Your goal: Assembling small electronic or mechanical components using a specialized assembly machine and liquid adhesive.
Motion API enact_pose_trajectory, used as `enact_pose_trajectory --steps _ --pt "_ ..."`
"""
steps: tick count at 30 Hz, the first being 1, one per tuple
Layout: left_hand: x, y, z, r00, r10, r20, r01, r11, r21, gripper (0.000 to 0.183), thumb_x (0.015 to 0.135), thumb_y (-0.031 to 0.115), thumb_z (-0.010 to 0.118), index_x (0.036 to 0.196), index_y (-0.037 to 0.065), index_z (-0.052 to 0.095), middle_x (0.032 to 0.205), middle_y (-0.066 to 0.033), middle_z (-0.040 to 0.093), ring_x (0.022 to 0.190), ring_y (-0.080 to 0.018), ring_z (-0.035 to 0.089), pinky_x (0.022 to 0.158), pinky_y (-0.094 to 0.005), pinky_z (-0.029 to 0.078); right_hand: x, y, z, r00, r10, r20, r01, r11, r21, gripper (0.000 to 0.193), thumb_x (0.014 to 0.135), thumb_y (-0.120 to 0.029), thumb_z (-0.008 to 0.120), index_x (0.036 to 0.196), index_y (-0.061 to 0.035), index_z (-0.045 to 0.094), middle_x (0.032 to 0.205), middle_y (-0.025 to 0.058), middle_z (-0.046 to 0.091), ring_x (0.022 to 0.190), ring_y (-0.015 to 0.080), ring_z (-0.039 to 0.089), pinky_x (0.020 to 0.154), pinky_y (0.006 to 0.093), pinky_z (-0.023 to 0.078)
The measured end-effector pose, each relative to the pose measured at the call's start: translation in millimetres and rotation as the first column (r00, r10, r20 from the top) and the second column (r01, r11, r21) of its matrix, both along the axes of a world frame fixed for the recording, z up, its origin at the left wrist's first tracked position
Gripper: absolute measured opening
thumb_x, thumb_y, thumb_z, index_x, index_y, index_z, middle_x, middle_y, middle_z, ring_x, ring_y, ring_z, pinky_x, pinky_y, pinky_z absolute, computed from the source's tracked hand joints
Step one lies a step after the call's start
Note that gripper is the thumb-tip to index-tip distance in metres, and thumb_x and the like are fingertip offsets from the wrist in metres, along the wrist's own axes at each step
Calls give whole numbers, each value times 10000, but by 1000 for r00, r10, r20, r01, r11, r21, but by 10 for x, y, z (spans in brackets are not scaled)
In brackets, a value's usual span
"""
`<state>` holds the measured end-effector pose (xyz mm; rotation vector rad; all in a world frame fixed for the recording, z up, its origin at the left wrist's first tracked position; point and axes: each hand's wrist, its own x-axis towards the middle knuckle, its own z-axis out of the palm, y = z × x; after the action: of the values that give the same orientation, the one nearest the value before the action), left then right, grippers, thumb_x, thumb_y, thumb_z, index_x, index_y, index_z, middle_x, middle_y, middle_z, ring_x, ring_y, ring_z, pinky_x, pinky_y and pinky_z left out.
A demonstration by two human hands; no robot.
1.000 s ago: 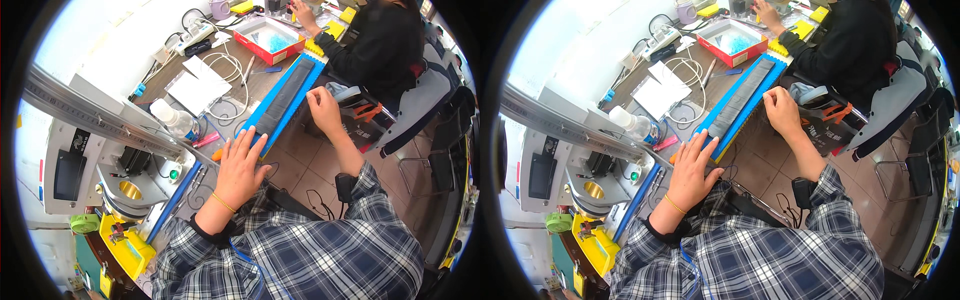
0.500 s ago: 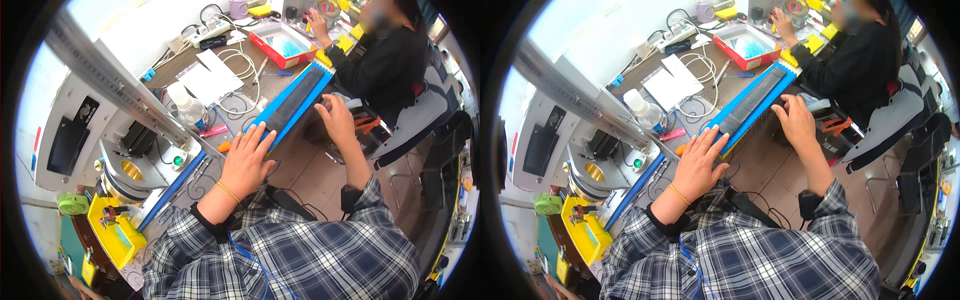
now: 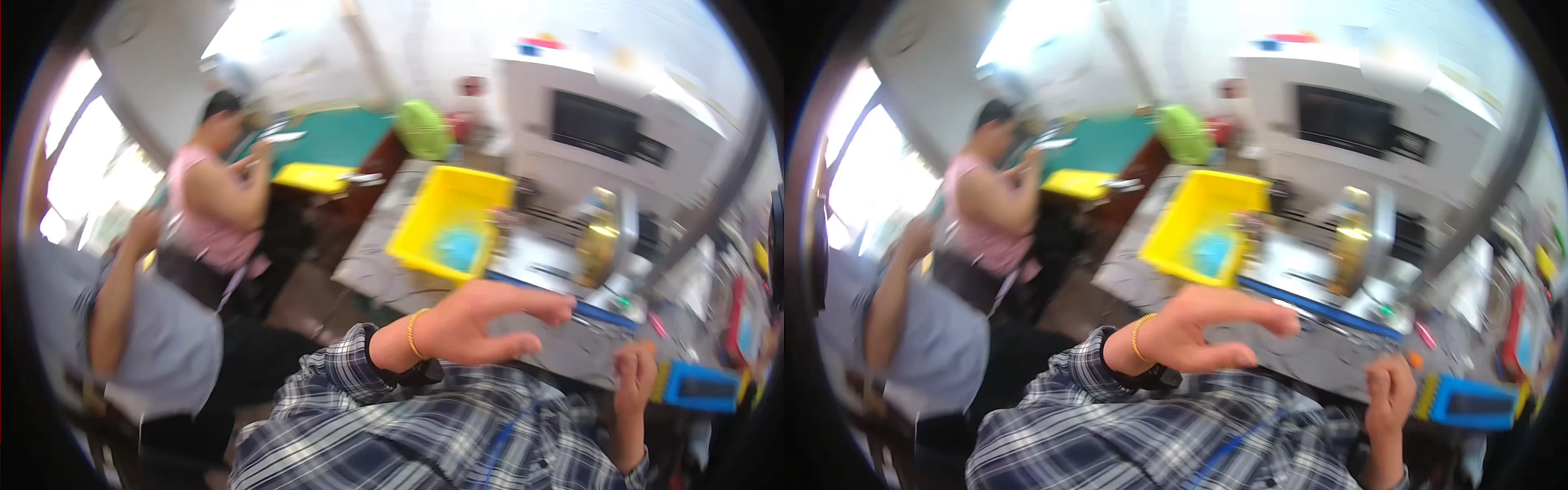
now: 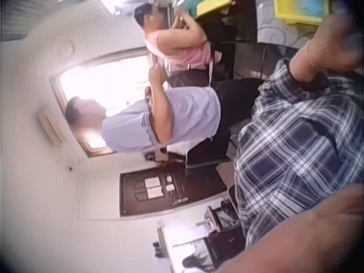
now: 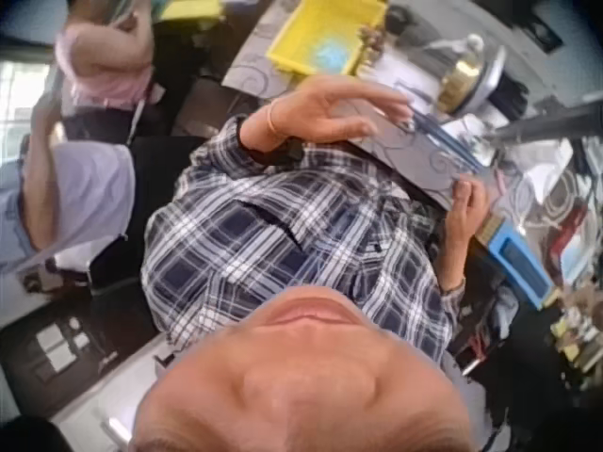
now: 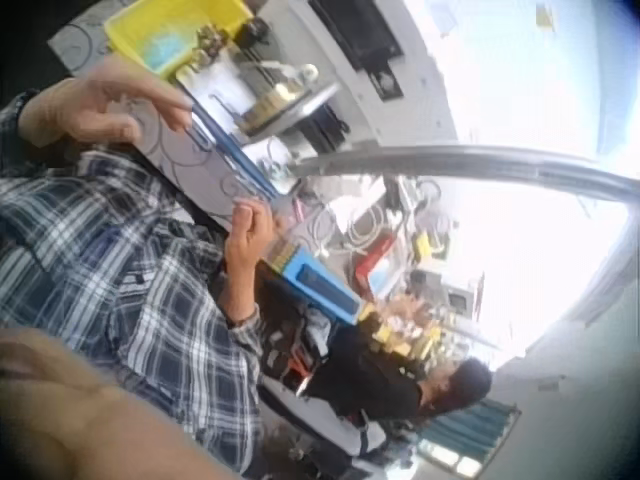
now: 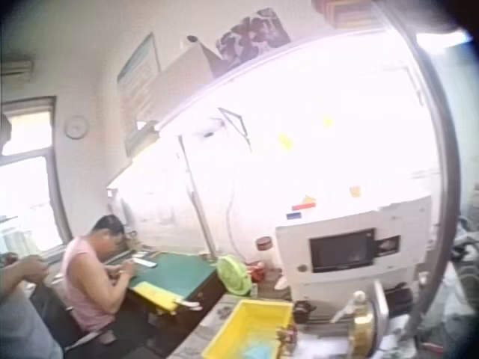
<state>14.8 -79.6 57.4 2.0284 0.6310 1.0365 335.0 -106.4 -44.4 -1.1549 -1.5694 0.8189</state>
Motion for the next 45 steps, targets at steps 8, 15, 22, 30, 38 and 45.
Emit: enact_pose_trajectory --steps 8,15,22,30,38,45 --pt "-2214 -1314 1022 221 710 668 -968 78 237 527 985 273 499 1426 10 381 1435 -135 432 1226 -263 527 962 -365 461 -372 238 -562 913 406 -34 -408 907 -107 292 996 -217 503 790 -21 569 702 9 461 576 67 430 521 212 312" --pt "-3205 -1757 1142 -16 494 869 -927 318 -197 451 988 180 412 1399 -6 405 1363 -145 510 1209 -262 541 1014 -396 436 -449 272 -344 921 384 62 -366 910 -196 349 1019 -256 468 820 -4 606 672 40 502 575 128 469 573 288 410" --pt "-2827 -256 940 130 973 -193 -969 83 -235 559 921 165 522 1398 -59 338 1297 -248 491 1162 -338 521 1029 -406 405 -404 259 -235 891 442 100 -385 855 -346 313 1015 -258 479 894 -2 612 721 39 525 630 114 481 575 273 391" --pt "-2323 -416 1313 -206 952 226 -335 -286 898 840 843 212 639 1448 -121 161 1286 -212 505 1293 -287 437 1062 -401 327 -240 319 -417 920 390 -43 -368 820 -437 321 1022 -276 472 925 -5 615 744 36 551 645 106 484 595 261 406" --pt "-1804 -1996 3087 -103 483 869 34 -872 489 602 947 116 550 1428 12 204 822 -56 525 685 -133 540 703 -288 525 -174 307 -447 930 366 -34 -328 785 -527 327 1009 -320 495 956 -26 628 786 55 596 666 121 513 613 283 421" --pt "-1113 -1948 3110 341 496 799 -403 -690 601 540 963 150 492 1422 33 232 797 -54 472 623 -123 430 586 -266 368 -193 404 -677 932 363 -9 -332 840 -430 265 997 -269 499 903 -47 609 747 37 552 629 111 486 580 258 381"
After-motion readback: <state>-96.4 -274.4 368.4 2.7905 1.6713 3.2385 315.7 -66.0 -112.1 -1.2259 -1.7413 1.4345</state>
